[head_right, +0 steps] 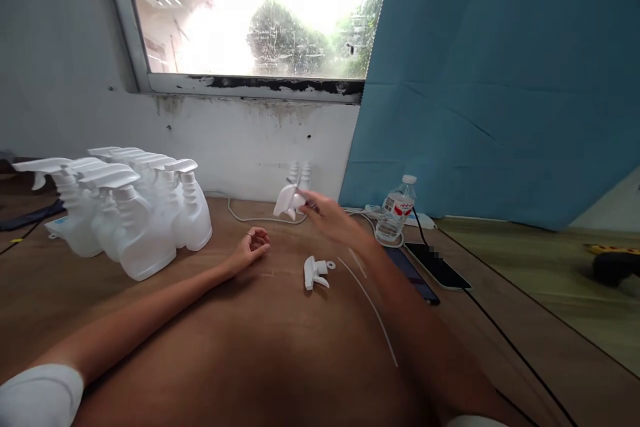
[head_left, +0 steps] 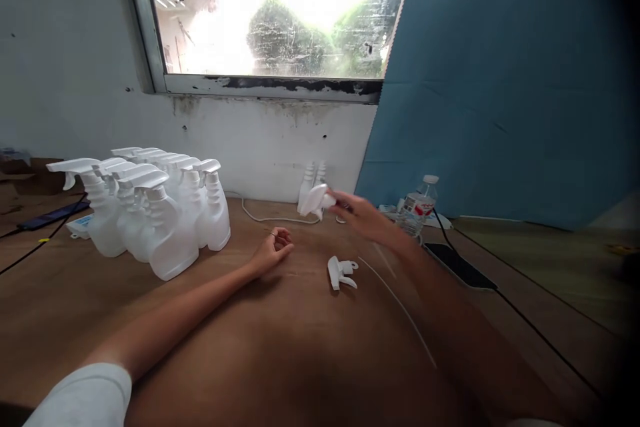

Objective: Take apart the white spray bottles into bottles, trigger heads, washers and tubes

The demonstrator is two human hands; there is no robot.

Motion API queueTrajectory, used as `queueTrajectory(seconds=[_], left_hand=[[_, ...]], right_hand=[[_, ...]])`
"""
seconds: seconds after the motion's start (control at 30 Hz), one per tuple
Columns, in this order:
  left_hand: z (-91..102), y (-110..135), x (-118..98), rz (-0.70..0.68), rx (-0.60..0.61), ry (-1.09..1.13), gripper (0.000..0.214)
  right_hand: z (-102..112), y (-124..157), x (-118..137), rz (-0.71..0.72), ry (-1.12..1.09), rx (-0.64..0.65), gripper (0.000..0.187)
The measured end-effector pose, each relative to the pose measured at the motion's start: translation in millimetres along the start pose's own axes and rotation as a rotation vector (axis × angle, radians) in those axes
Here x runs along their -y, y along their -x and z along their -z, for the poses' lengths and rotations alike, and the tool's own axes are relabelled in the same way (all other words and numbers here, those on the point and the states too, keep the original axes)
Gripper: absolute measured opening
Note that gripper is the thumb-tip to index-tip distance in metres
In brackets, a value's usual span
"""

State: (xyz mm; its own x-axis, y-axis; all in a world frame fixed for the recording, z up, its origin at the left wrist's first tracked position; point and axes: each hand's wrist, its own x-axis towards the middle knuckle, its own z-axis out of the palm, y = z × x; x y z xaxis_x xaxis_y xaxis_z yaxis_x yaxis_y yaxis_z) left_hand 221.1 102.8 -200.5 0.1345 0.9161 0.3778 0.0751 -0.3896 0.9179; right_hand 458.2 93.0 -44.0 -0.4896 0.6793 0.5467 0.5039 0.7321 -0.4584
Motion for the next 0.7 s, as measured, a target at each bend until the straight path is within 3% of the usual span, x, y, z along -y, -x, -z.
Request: queueTrajectory(seconds=[0.13,0.3,0.5,0.7], left_hand=[[0.3,1,-5,0.045,0.099,0.167,0.065],[-2.3,8,-13,0.145,0.257,0.361,0.055],[-5.8,7,-13,0.214,0.252,0.519,0.045],[1.7,4,-18,0.317,0.217,0.682,0.029]], right_hand=[[-57,5,-11,0.054,-0.026,0.242,0.036],[-83,15,-2,0.062,-0.002,0.350,0.026],[-80,10,-11,-0.115,0.116,0.290,0.028],[-40,2,-50,-0.354,0.133,0.341,0.041]])
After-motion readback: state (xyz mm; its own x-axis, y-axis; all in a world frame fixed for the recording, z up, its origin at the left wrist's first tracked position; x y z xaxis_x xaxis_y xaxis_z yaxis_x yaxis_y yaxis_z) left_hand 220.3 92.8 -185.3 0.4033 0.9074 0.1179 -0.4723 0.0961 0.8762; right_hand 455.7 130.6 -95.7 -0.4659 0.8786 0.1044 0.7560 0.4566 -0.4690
